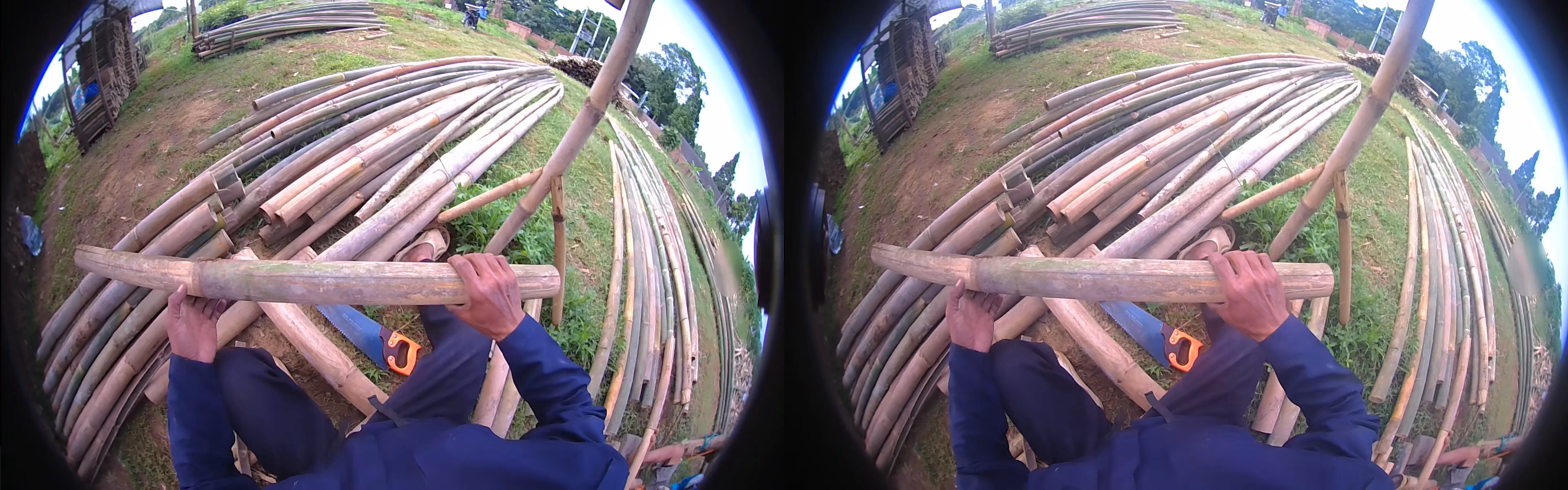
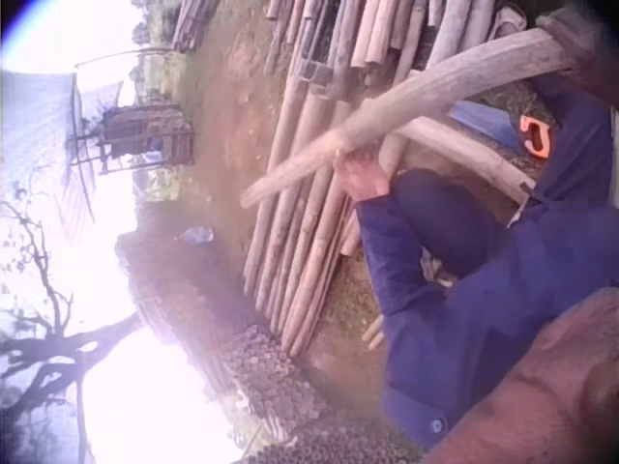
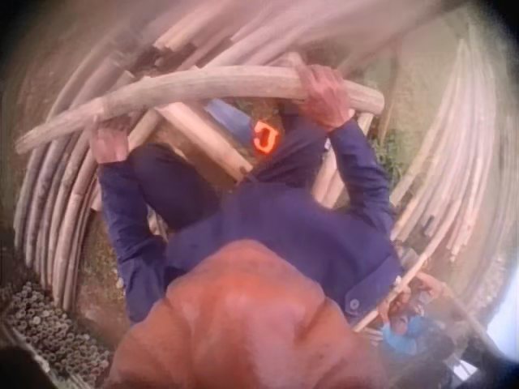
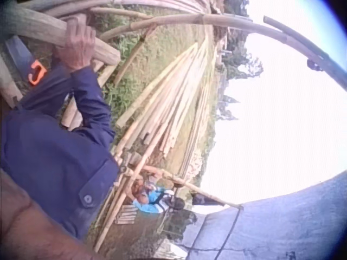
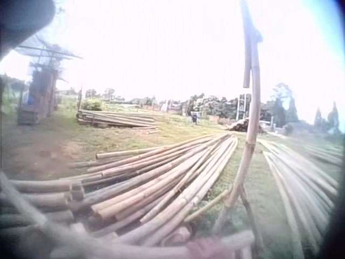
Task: The person uses a hand saw to cut bamboo poles that are stacked on the ground. They repeatedly position a pole, saw through it, and then move the cut piece aside to continue with the next pole.
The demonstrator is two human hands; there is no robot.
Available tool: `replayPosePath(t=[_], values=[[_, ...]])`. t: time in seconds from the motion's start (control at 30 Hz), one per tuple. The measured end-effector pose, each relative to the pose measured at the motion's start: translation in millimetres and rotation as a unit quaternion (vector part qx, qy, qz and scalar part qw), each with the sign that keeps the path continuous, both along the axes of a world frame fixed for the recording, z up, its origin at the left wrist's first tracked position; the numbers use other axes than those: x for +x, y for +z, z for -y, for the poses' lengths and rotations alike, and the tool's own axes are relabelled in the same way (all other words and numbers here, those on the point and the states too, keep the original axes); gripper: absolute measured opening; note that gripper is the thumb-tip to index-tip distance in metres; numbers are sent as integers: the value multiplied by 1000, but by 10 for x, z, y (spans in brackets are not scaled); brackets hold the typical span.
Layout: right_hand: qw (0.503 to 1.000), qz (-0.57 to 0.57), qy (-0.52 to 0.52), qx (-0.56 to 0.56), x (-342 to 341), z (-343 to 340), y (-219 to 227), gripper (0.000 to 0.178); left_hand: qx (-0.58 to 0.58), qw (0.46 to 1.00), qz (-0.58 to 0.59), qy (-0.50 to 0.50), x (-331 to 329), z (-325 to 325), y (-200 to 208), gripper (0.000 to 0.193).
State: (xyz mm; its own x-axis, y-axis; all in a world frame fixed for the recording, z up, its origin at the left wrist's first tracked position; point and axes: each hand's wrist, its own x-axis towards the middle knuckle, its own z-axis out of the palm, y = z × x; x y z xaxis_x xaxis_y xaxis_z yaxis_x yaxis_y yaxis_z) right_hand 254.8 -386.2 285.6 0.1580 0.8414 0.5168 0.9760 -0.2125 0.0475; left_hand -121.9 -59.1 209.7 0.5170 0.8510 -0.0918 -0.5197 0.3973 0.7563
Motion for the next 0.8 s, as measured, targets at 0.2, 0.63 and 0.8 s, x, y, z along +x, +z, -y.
replayPosePath(t=[0.2,0.63,0.8], values=[[977,-67,-202,7,-168,1710,-629,67,-9,993,-54,-105,1544,790,97,50],[725,-273,-631,-33,-2946,4322,-2293,62,116,875,-246,-401,2859,4087,-872,73],[633,-419,-650,-29,-3776,4509,-2412,53,180,735,-404,-514,2728,4775,-1289,81]])
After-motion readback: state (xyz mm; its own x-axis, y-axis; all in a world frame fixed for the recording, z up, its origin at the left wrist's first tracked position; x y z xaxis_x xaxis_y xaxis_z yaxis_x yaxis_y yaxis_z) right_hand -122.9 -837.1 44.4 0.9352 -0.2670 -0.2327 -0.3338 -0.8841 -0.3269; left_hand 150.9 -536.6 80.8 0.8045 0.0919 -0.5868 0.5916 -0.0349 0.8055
